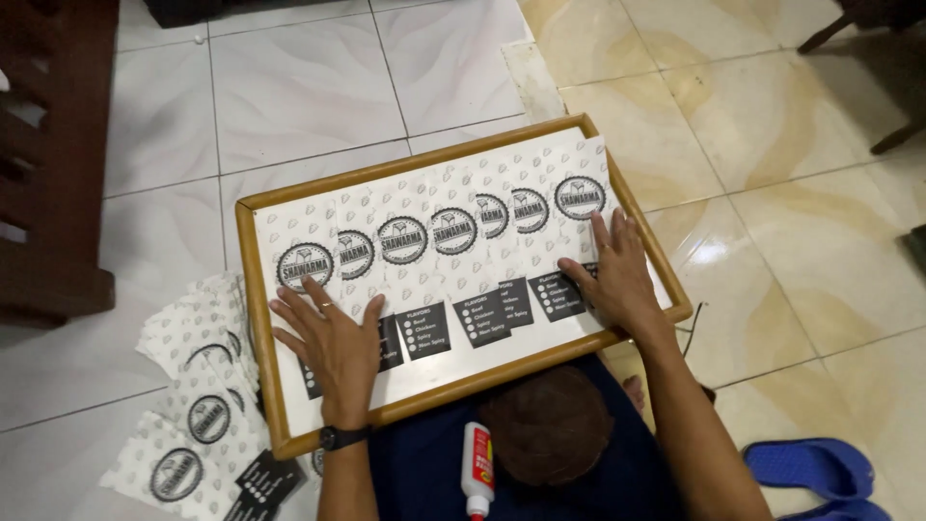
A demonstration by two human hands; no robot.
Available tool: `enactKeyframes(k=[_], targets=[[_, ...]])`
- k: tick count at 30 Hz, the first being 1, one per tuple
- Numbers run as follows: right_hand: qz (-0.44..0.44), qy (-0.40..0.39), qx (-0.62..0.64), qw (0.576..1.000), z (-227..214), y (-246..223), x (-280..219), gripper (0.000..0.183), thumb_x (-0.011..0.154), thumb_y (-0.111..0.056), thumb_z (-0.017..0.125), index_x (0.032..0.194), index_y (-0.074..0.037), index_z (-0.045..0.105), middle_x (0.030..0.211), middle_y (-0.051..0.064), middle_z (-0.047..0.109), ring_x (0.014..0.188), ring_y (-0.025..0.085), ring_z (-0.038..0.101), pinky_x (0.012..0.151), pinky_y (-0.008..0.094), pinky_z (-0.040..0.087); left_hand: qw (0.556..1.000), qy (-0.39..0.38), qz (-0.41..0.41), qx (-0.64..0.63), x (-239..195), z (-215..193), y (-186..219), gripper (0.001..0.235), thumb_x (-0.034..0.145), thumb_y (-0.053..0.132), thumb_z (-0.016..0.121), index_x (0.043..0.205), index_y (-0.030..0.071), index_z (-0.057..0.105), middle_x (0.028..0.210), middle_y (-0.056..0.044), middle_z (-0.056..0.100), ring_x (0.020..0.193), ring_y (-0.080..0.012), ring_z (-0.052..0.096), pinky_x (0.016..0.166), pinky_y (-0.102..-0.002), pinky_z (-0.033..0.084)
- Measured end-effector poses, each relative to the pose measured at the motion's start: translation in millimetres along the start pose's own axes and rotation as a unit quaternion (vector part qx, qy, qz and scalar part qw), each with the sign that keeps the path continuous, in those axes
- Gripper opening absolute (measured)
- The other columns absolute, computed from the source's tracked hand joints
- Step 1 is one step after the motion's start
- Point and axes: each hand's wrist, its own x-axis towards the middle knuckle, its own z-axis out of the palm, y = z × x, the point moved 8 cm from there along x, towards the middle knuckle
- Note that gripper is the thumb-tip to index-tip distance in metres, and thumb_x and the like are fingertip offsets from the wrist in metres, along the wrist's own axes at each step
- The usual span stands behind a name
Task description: The person sits on the floor and assembles printed paper wrappers on a wooden tray. They align the wrappers, apply glue from a bottle to the edges, and fold them into a packet shape.
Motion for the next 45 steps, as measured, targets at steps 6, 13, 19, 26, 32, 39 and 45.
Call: enactKeyframes(k=[6, 13, 19, 26, 32, 39, 45], targets=[[-0.016, -0.038, -0.051, 0.998, 21.0, -39.7, -12.5, 0.096, 0.093, -0.077, 0.046, 0.163, -0.014, 0.03, 0.168, 0.026, 0.02, 0.153, 0.054, 0.007, 0.126, 0.06, 0.008, 0.998, -0.035, 0.004, 0.054, -7.1, 41.1, -7.2, 0.102, 0.097, 0.078, 0.031, 0.162, 0.002, 0.012, 0.162, -0.042, 0.006, 0.153, -0.0534, -0.004, 0.113, -0.073, -0.012], [-0.099, -0.093, -0.024, 0.99, 35.7, -91.2, -36.2, 0.091, 0.092, -0.077, 0.046, 0.163, -0.021, 0.032, 0.17, 0.022, 0.016, 0.154, 0.05, 0.006, 0.127, 0.055, 0.01, 0.99, -0.135, 0.01, -0.04, -27.8, 20.4, 65.1, 0.095, 0.1, 0.069, 0.037, 0.162, 0.001, 0.014, 0.161, -0.042, 0.007, 0.151, -0.0566, -0.001, 0.11, -0.077, -0.004], [-0.005, -0.043, -0.023, 0.999, 42.3, -65.3, -18.6, 0.098, 0.094, -0.075, 0.048, 0.162, -0.007, 0.029, 0.166, 0.031, 0.017, 0.155, 0.046, 0.007, 0.127, 0.053, 0.006, 0.992, -0.089, -0.073, -0.053, -2.4, 19.6, 33.0, 0.093, 0.099, 0.068, 0.042, 0.162, 0.005, 0.016, 0.157, -0.041, 0.019, 0.15, -0.0534, 0.012, 0.114, -0.07, 0.016], [-0.138, -0.045, 0.031, 0.989, 59.5, -121.7, -49.1, 0.09, 0.096, -0.064, 0.057, 0.158, -0.001, 0.037, 0.157, 0.041, 0.027, 0.151, 0.057, 0.015, 0.124, 0.059, 0.014, 0.987, -0.148, -0.011, -0.066, -24.8, 24.6, 79.5, 0.089, 0.097, 0.061, 0.052, 0.159, 0.002, 0.027, 0.152, -0.041, 0.028, 0.145, -0.0528, 0.022, 0.11, -0.068, 0.022], [-0.148, 0.011, 0.065, 0.987, 75.1, -102.5, -32.9, 0.077, 0.097, -0.04, 0.068, 0.156, 0.0, 0.039, 0.146, 0.027, 0.048, 0.143, 0.045, 0.035, 0.118, 0.052, 0.031, 0.985, -0.128, 0.003, -0.117, -14.4, 36.2, 65.7, 0.086, 0.093, 0.048, 0.068, 0.154, -0.003, 0.035, 0.143, -0.034, 0.04, 0.131, -0.0426, 0.034, 0.101, -0.059, 0.038], [-0.119, -0.029, 0.221, 0.967, 66.3, -105.0, -40.6, 0.069, 0.094, -0.03, 0.072, 0.151, -0.002, 0.045, 0.139, 0.023, 0.055, 0.132, 0.038, 0.047, 0.109, 0.046, 0.044, 0.969, -0.138, 0.004, -0.204, -15.2, 43.0, 71.9, 0.085, 0.087, 0.037, 0.08, 0.147, -0.009, 0.041, 0.137, -0.035, 0.042, 0.128, -0.0457, 0.041, 0.105, -0.055, 0.04], [-0.034, -0.069, 0.178, 0.981, 74.5, -99.7, -30.2, 0.085, 0.091, -0.032, 0.075, 0.158, -0.002, 0.032, 0.138, 0.025, 0.049, 0.13, 0.038, 0.05, 0.102, 0.052, 0.051, 0.925, -0.177, -0.041, -0.334, -14.9, 42.7, 70.0, 0.086, 0.083, 0.041, 0.081, 0.146, -0.006, 0.045, 0.137, -0.035, 0.05, 0.126, -0.0492, 0.055, 0.103, -0.057, 0.047]])
